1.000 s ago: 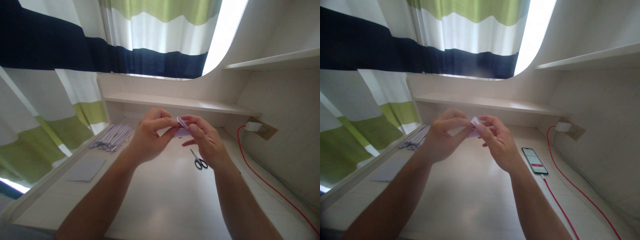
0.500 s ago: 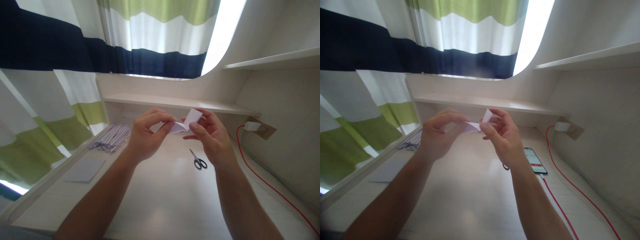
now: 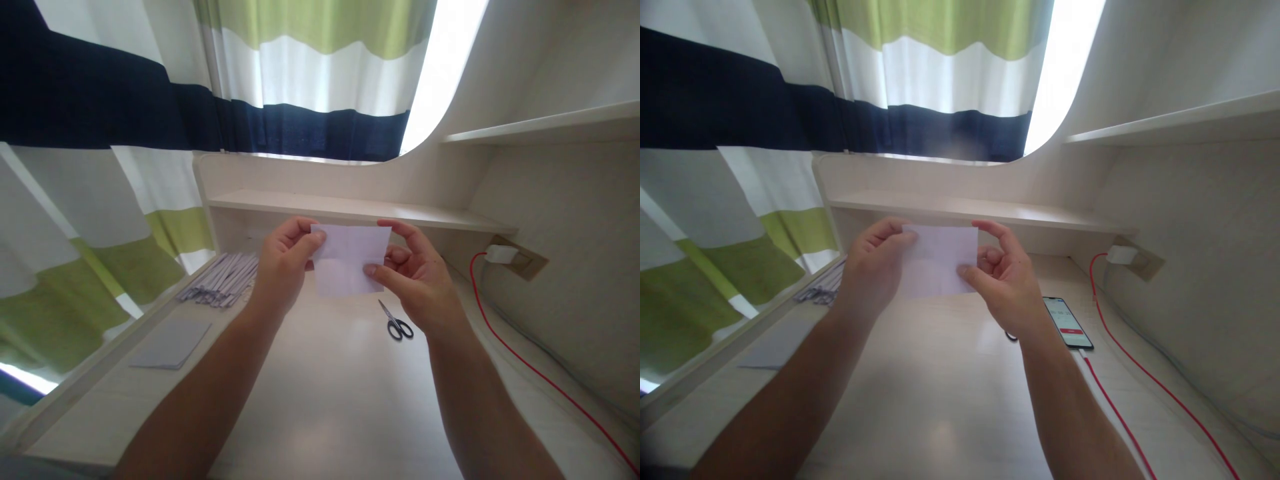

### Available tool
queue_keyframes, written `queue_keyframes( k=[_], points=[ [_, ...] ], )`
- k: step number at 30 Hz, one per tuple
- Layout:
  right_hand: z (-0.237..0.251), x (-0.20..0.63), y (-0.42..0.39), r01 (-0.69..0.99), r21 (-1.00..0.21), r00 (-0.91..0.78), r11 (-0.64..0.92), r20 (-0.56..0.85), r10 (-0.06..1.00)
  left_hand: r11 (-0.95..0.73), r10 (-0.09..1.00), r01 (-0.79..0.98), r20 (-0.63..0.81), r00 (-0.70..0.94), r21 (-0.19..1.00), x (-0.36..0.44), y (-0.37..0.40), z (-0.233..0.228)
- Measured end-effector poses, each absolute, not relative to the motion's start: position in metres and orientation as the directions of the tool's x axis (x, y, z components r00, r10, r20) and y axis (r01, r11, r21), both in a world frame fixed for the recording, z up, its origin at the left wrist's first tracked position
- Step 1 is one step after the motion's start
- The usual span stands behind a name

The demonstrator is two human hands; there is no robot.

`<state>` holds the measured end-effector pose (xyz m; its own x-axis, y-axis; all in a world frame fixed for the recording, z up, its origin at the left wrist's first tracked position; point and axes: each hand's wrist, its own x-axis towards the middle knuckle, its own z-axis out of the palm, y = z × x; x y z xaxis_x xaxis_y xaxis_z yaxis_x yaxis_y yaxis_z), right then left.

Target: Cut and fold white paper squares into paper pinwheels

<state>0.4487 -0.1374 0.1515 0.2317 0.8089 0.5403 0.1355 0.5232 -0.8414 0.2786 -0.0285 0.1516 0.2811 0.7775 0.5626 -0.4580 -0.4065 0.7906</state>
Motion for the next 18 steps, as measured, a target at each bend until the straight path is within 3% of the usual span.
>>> queue_keyframes(
  k=[3, 9, 14, 18],
  points=[
    [0.152, 0.450, -0.138, 0.063, -0.864, 0.203, 0.499, 0.501, 0.842, -0.298, 0.803, -0.489, 0.492, 0.335, 0.820, 0.281, -0.023, 0.150],
    [0.121, 0.457, -0.143, -0.089, -0.947, 0.222, 0.308, 0.282, 0.933, -0.193, 0.833, -0.324, 0.329, 0.445, 0.926, 0.281, -0.031, 0.125],
    [0.065, 0.456, -0.154, -0.061, -0.989, 0.295, 0.137, 0.113, 0.949, -0.209, 0.796, -0.225, 0.299, 0.526, 0.952, 0.273, -0.042, 0.065],
    [0.023, 0.452, -0.162, -0.013, -0.997, 0.326, 0.082, 0.073, 0.942, -0.274, 0.784, -0.112, 0.290, 0.549, 0.955, 0.268, -0.043, 0.021]
  ],
)
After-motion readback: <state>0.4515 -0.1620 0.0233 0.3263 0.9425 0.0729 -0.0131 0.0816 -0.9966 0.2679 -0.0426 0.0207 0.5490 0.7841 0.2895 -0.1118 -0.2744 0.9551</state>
